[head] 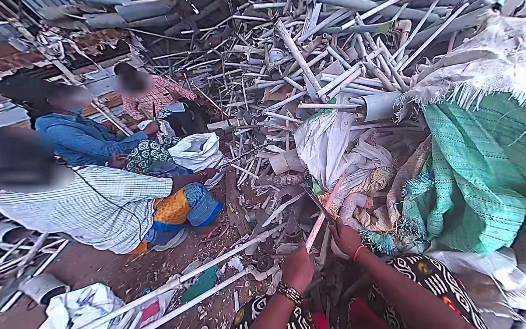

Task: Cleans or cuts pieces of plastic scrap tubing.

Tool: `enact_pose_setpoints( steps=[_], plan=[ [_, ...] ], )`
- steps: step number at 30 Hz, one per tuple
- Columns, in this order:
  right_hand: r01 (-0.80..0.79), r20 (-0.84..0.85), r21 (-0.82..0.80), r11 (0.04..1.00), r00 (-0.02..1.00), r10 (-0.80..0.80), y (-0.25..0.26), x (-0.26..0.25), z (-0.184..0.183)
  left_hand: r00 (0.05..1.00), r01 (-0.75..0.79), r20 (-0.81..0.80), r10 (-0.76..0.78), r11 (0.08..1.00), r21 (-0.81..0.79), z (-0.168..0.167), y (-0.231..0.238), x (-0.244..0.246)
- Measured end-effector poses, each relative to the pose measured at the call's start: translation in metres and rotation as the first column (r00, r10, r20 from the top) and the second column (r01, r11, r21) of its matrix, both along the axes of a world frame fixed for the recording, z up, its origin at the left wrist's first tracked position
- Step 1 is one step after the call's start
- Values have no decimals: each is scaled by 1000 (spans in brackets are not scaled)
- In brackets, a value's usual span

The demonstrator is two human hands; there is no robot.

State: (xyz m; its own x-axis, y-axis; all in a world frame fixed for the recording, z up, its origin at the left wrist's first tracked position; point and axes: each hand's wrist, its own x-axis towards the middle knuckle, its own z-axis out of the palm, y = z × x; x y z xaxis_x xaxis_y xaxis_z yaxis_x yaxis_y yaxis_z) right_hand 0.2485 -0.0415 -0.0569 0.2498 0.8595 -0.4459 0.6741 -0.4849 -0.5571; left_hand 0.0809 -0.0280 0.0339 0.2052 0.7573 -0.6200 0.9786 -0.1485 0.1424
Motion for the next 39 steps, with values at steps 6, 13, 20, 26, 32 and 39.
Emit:
enact_pose_setpoints(
  steps=[6, 13, 20, 26, 32, 39],
  plan=[
    [-124, 74, -18, 992, 989, 125, -10, -14, 8, 993, -35, 112, 40, 998, -47, -5, 18, -15],
    [-107, 83, -32, 994, 991, 110, 21, -19, 16, 978, -81, 189, 93, 994, -70, -16, 35, -28],
    [-45, 115, -78, 996, 992, 53, 40, -16, 22, 971, -81, 221, 97, 994, -77, -21, 43, -29],
    [-152, 170, -79, 985, 972, 164, 27, -20, 19, 946, -91, 300, 125, 988, -126, -28, 55, -33],
    [-168, 273, -93, 981, 944, 187, 43, -21, 24, 906, -185, 349, 239, 966, -182, -19, 55, -33],
    [-81, 339, -142, 987, 933, 125, 53, -6, 21, 907, -174, 358, 223, 971, -163, -26, 47, -26]
  ],
)
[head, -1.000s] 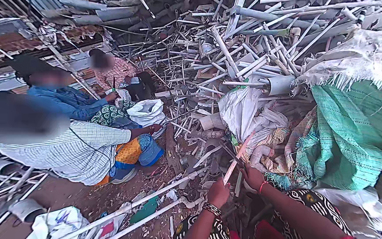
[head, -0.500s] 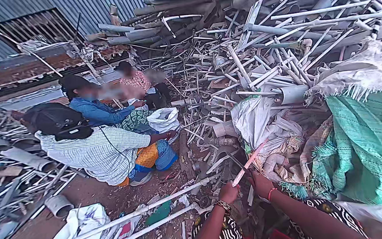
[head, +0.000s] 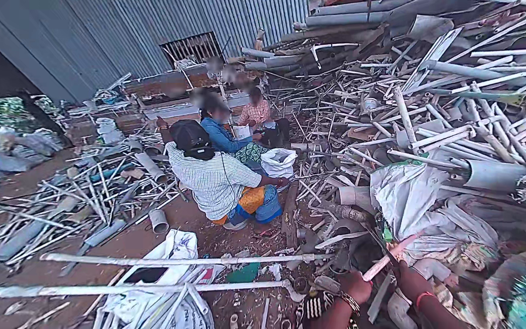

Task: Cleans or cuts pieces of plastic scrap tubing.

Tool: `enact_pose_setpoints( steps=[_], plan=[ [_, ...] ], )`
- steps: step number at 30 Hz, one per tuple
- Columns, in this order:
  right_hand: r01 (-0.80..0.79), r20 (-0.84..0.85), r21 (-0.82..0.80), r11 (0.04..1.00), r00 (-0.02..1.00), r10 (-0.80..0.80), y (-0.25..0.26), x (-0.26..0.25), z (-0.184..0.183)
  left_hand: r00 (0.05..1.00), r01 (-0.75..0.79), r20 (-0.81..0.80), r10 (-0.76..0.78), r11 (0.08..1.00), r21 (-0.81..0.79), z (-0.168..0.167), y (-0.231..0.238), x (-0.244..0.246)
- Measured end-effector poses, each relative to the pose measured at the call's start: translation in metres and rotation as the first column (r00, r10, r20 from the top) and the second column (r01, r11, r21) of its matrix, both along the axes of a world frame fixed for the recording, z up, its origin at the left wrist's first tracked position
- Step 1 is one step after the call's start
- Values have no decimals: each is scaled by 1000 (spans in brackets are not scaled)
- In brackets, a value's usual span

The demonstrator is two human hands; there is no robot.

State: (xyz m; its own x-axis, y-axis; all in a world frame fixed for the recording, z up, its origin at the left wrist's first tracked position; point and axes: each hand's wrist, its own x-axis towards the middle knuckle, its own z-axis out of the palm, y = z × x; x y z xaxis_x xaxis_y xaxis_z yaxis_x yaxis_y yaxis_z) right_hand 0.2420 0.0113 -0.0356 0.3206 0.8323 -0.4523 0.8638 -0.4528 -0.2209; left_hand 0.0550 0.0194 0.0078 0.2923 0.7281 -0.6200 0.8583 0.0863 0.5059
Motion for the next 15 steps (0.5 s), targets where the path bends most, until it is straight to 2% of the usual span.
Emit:
enact_pose_setpoints(
  steps=[4, 6, 9, 13, 15],
  plan=[
    [-189, 1, -32, 982, 982, 189, -26, -25, 17, 999, 28, -38, -28, 999, 14, -3, 0, -3],
    [-164, -1, -31, 986, 987, 164, -28, -17, 9, 997, 52, -61, -51, 999, 3, -11, -5, 1],
    [-3, -24, -38, 999, 1000, 2, -9, 0, 6, 995, 62, -85, -61, 998, 8, -13, -9, 3],
    [-110, -95, -9, 994, 989, 109, -25, -19, 11, 996, 47, -70, -46, 999, 11, -8, -9, -2],
    [-140, -66, -5, 990, 988, 139, -29, -18, 12, 995, 59, -85, -57, 998, 23, -9, -10, 1]
  ],
)
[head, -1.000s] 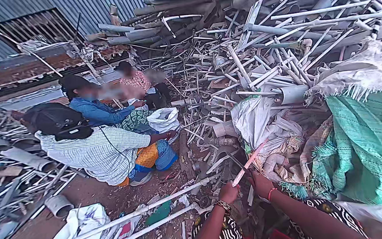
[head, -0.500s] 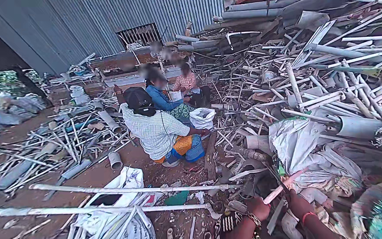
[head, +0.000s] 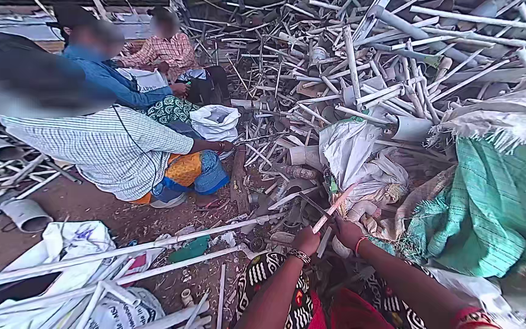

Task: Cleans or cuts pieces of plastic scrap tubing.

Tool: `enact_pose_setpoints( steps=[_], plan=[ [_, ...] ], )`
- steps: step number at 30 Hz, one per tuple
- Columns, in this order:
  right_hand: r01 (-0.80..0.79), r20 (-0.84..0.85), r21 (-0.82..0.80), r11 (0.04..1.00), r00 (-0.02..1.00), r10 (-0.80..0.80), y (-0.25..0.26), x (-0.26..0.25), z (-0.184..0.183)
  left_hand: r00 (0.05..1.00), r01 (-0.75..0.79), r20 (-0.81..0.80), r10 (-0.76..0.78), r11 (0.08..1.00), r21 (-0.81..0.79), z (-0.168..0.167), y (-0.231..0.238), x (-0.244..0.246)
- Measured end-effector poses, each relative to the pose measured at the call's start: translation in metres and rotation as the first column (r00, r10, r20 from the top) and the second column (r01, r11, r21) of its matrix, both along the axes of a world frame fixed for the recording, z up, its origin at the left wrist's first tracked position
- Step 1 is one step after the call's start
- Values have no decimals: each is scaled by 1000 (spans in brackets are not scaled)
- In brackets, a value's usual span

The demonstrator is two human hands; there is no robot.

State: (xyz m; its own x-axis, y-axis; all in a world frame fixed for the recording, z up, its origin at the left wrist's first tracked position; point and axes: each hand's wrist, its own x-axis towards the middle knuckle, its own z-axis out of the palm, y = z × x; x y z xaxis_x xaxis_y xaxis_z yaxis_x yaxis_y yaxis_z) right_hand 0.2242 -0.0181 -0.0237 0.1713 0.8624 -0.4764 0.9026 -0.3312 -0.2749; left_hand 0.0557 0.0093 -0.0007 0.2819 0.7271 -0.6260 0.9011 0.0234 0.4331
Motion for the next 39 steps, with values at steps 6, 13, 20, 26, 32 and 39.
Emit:
enact_pose_setpoints(
  steps=[6, 13, 20, 26, 32, 39],
  plan=[
    [63, -4, -29, 998, 998, -64, 6, -1, 2, 998, -8, -64, 10, 999, 40, 7, -3, 3],
    [135, -1, -39, 990, 991, -136, 13, 13, -11, 992, 43, -121, -35, 997, 68, -1, -7, 5],
    [123, 5, -36, 992, 992, -123, 2, 16, -18, 991, 63, -126, -51, 994, 90, -1, -5, -2],
    [-28, 26, -87, 996, 999, 30, -24, -30, 8, 987, -137, 84, 137, 991, -8, -6, 7, -19],
    [47, 42, -89, 995, 998, -43, -10, -27, 2, 923, -285, 233, 307, 951, -123, -25, 12, -24],
    [-143, -20, -121, 982, 990, 141, -27, -55, 28, 843, -419, 292, 452, 892, -171, -19, 9, -25]
  ],
)
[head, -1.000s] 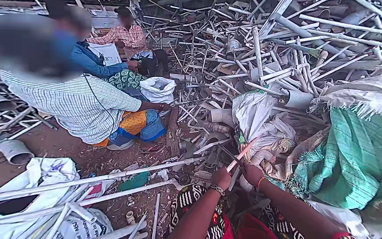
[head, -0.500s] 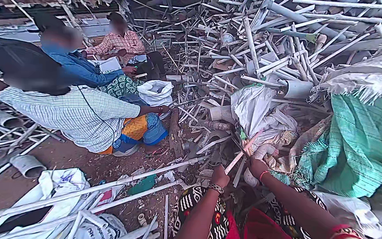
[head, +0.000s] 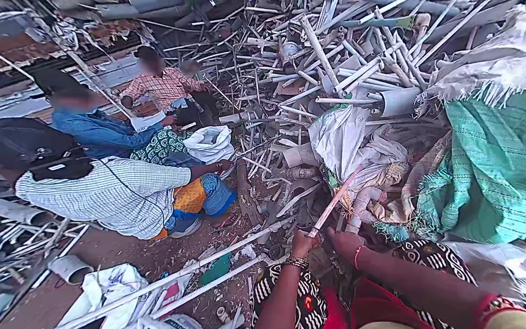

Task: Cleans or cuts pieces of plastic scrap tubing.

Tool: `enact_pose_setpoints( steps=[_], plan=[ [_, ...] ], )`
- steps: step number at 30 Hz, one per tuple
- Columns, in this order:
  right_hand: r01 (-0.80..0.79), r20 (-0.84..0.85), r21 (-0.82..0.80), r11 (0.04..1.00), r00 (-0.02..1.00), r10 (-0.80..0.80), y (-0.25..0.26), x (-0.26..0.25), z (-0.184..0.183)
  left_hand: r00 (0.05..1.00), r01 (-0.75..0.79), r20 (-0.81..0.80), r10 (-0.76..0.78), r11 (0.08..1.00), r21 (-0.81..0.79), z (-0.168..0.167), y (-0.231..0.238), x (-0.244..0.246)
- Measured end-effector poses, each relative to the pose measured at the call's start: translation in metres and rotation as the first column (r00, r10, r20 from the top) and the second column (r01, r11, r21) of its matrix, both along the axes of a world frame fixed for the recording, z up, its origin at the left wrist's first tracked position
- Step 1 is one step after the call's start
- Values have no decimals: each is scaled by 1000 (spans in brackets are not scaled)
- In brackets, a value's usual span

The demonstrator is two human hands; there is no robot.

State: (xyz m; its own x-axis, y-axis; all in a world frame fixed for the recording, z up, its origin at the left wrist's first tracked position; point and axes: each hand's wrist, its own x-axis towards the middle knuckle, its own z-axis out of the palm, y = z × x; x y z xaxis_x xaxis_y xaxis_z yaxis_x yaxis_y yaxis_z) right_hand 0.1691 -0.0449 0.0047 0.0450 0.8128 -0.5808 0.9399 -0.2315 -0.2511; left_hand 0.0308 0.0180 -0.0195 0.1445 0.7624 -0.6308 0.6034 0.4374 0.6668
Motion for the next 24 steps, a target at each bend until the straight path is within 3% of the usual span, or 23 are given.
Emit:
enact_pose_setpoints(
  steps=[2, 6, 12, 17, 19, 22, 24],
  plan=[
    [-3, -7, 18, 1000, 1000, 3, 1, 4, -12, 997, 57, -56, -56, 998, 16, -6, -2, 1],
    [294, 25, 35, 955, 955, -295, 33, 43, -28, 980, 140, -147, -134, 989, 37, -14, -4, 2],
    [9, -59, 46, 999, 998, -6, -2, 8, -23, 969, 166, -195, -151, 984, 61, -12, -1, 2],
    [343, -3, 56, 938, 939, -344, 33, 67, -52, 976, 150, -167, -143, 988, 34, -23, -4, 4],
    [298, -31, 57, 953, 954, -297, 26, 59, -45, 984, 120, -134, -116, 992, 27, -16, -6, 1],
    [52, -61, 58, 997, 997, -48, 2, 34, -33, 988, 104, -116, -102, 994, 11, -11, -6, 3],
    [70, -60, 56, 996, 996, -66, 4, 40, -39, 985, 115, -128, -113, 993, 5, -5, -8, 7]
  ],
)
